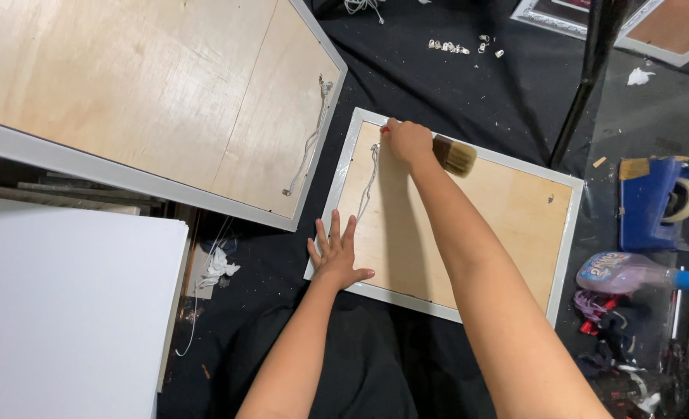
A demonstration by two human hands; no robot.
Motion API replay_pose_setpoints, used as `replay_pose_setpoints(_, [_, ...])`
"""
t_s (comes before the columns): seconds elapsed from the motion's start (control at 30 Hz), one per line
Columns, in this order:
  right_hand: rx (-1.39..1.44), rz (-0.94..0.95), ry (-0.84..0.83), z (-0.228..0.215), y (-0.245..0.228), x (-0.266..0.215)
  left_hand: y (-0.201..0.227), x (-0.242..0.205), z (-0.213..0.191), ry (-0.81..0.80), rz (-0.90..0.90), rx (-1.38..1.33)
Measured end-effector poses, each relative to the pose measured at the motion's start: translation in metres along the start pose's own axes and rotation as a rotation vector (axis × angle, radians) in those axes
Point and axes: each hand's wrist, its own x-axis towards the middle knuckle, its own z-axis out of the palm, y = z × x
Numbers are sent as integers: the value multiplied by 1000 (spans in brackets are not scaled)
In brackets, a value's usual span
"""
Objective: Assembling a picture frame by cleaning the glass, inserting the mat and backing, and securing the back panel.
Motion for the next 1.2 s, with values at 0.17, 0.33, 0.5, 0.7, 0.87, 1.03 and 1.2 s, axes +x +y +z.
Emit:
replay_pose_setpoints(0.17, [-314,-45,157,31,-25,0,2,-2,-2,-4,-4,2])
replay_pose_setpoints(0.33, [-373,190,169,40,-63,-1,4,-6,-8,-15,-5,-1])
replay_pose_setpoints(0.5, [34,15,185,2,-17,-55,4,-6,-4,-6,-11,4])
replay_pose_setpoints(0.7, [78,115,108,-11,44,-119,5,-6,-7,5,-15,22])
replay_pose_setpoints(0.87, [24,188,81,1,113,-160,4,-3,-4,17,-26,52])
replay_pose_setpoints(1.03, [73,294,45,8,138,-190,3,9,9,77,-16,83])
replay_pose_setpoints(1.2, [23,287,32,19,133,-200,90,-10,10,272,24,322])
